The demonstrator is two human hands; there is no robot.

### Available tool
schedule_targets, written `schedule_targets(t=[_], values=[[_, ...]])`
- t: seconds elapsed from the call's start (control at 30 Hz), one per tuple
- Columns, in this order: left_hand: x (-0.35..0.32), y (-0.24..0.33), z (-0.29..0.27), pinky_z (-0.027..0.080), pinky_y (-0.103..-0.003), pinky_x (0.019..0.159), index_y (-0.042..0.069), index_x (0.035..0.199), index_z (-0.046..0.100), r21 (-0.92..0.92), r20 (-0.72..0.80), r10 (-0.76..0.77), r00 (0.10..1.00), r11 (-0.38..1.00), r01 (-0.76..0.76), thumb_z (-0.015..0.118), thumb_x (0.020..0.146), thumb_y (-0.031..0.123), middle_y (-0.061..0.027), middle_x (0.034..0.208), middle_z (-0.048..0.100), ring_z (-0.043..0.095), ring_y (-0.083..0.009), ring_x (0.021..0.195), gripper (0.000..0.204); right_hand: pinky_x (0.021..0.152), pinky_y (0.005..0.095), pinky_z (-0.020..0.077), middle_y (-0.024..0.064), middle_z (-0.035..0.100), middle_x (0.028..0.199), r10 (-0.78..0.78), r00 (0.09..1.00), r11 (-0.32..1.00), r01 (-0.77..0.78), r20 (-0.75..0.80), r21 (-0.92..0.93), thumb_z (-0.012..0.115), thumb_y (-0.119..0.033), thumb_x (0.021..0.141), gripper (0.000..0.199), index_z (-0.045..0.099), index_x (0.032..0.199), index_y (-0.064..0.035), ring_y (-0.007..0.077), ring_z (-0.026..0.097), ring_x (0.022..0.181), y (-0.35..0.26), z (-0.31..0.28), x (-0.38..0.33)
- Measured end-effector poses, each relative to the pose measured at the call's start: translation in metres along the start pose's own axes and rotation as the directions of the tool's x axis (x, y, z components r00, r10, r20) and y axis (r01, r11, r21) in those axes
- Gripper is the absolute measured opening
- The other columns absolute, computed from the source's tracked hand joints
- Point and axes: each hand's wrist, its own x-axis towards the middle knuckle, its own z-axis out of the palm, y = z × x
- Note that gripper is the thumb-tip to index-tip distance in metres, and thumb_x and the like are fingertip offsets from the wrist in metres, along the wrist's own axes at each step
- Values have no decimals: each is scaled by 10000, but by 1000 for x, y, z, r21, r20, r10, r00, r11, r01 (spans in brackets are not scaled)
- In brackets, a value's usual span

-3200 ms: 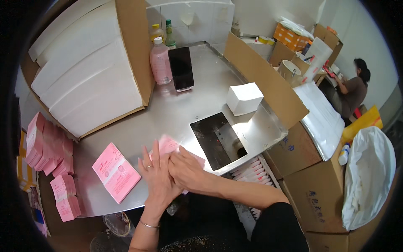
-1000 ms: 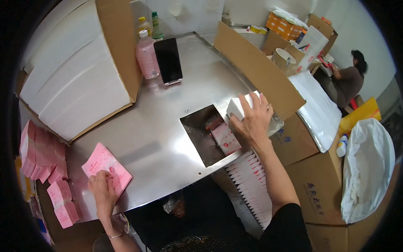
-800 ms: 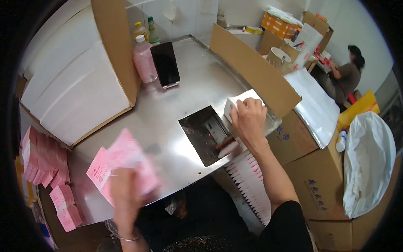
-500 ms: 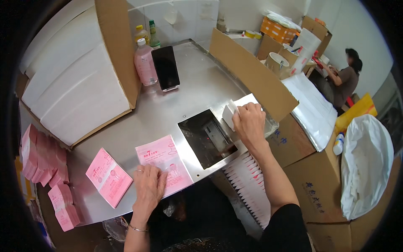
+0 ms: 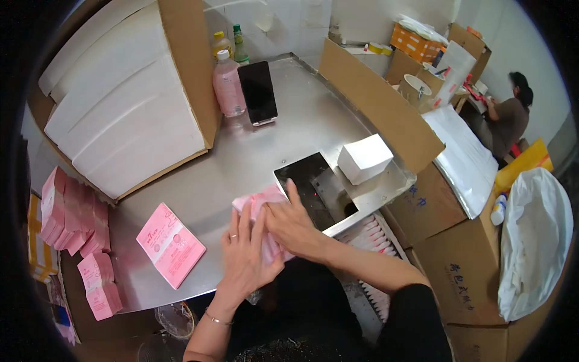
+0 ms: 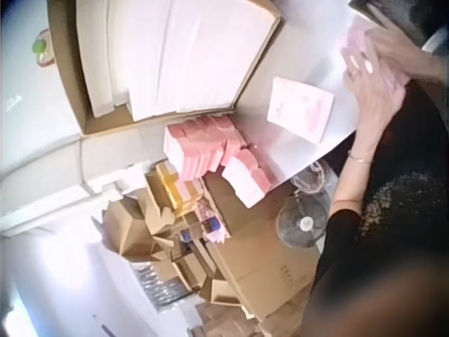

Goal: Organizing, inserting, and packaging stacks of tissue paper packets into cardboard containers and boxes.

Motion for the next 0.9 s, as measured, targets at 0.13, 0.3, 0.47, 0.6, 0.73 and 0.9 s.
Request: schedule_targets(t=[0.13,0.3,0.47,0.6,0.73,0.9], values=[[1,-13,-9,311,-564,1003,72,1379,518,131,-25,-46,999,990,49,743,718,348,-232,1526,355,340,-455,1371,751,1027,563,402,136,597,847,-112,961,978,152,-254,143,626,-90,752,82,599,812,-42,337,620,868,-30,-17,6],[-10,-15,-10,377,-444,810,121,1284,626,225,5,-77,997,971,74,688,777,350,-174,1229,544,503,-336,1003,560,834,515,420,163,599,994,238,855,820,-431,-461,-376,663,-142,854,384,577,1200,1,334,575,918,62,-78,-25],[0,-2,-10,381,-432,768,134,1232,639,212,116,-126,985,972,100,720,787,455,-167,1148,544,494,-322,940,555,807,476,431,133,613,913,511,767,698,-633,-387,-334,642,-199,897,193,712,973,-35,305,577,918,114,-75,-43],[7,-12,-13,389,-469,762,91,1095,640,207,-56,94,994,975,-81,723,795,497,-146,1082,555,507,-307,922,512,761,448,445,136,605,859,514,740,748,-634,-434,-196,629,-177,893,190,713,835,-17,315,569,886,123,-79,-39],[6,-2,-16,416,-455,745,52,1034,623,197,92,21,995,980,-39,711,827,443,-125,1053,569,518,-289,899,451,746,443,448,136,602,852,482,740,803,-588,-470,-103,614,-165,901,203,709,820,-5,317,566,876,123,-76,-49],[3,-4,-1,425,-368,645,43,1026,615,136,58,90,994,986,-97,700,850,364,-127,1014,565,536,-270,836,375,755,458,435,126,601,853,501,730,779,-615,-466,-125,618,-108,866,149,718,852,1,306,564,873,125,-82,-47]])
